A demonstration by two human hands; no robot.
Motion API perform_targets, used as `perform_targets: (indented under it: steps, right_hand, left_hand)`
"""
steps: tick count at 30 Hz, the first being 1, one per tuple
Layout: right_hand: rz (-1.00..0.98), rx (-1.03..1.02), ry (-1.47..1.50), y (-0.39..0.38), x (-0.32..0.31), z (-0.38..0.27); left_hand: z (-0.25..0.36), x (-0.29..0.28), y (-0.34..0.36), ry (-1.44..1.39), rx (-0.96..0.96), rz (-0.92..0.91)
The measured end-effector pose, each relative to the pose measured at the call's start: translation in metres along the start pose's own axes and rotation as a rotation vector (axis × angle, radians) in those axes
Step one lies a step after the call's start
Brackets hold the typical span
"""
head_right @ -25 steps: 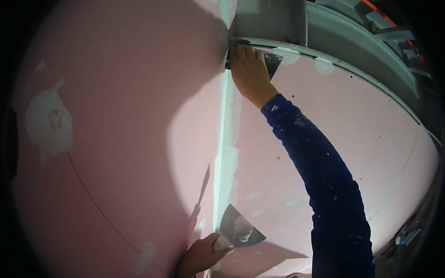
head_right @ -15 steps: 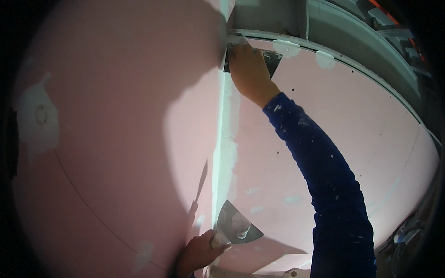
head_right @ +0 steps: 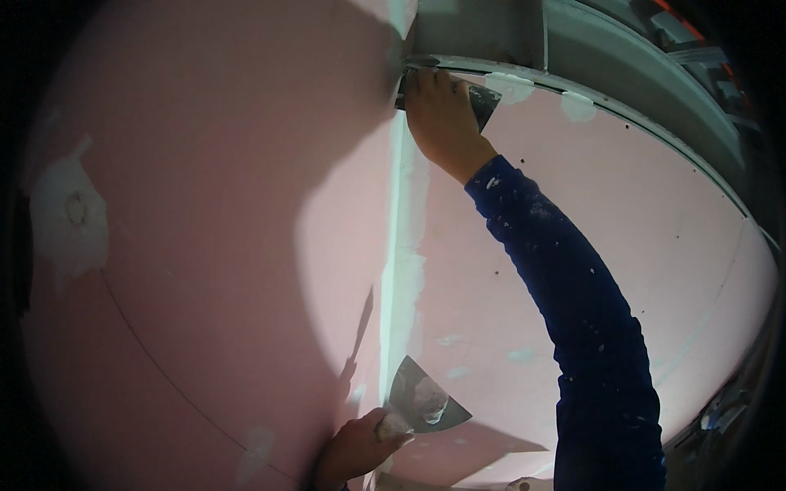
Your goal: The person applies white joint compound to the seams and screw indentations on pink drywall using a putty knife and a hawk. They repeatedly scoop compound from the hawk and spread it along the wall seams and over fastener heads.
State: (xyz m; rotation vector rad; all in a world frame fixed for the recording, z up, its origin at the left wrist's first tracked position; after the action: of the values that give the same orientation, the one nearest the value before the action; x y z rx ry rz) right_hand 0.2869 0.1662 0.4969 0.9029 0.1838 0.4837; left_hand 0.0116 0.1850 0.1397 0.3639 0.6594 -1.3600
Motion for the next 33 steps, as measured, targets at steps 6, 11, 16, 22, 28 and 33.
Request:
perform_targets:
  steps: [6, 11, 16, 22, 28, 33]
  right_hand:
    - [-0.045, 0.01, 0.013, 0.005, 0.003, 0.001]
    - [-0.134, -0.003, 0.13, -0.003, -0.003, 0.001]
    - [-0.163, -0.035, 0.107, -0.043, -0.012, -0.03]
    - [-0.276, 0.043, 0.168, -0.088, -0.022, -0.07]
    - [-0.352, 0.092, 0.17, -0.126, -0.02, -0.097]
    - [-0.393, 0.013, 0.13, -0.154, -0.037, -0.119]
  left_hand:
    - [-0.005, 0.006, 0.004, 0.015, 0.046, 0.042]
    - [-0.007, 0.008, 0.005, 0.056, 0.08, 0.071]
    - [-0.005, 0.005, 0.005, 0.055, 0.118, 0.032]
    - [0.003, -0.001, 0.002, 0.055, 0.084, -0.006]
    - [0.005, -0.003, 0.0, 0.042, 0.018, 0.002]
    - [0.007, -0.005, -0.001, 0.1, 0.056, -0.012]
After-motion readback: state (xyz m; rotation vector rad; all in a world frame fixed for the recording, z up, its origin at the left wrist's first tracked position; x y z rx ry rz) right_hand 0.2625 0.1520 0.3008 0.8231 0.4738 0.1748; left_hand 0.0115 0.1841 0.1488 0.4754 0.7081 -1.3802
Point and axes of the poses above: each hand's wrist, its own y-axis towards the middle knuckle, its own x-axis out of the palm, z = x × y, the point moved 3 cm from there along y, towards the middle knuckle, and after that the axes turned 5 degrees about y, right-handed, at the moved point
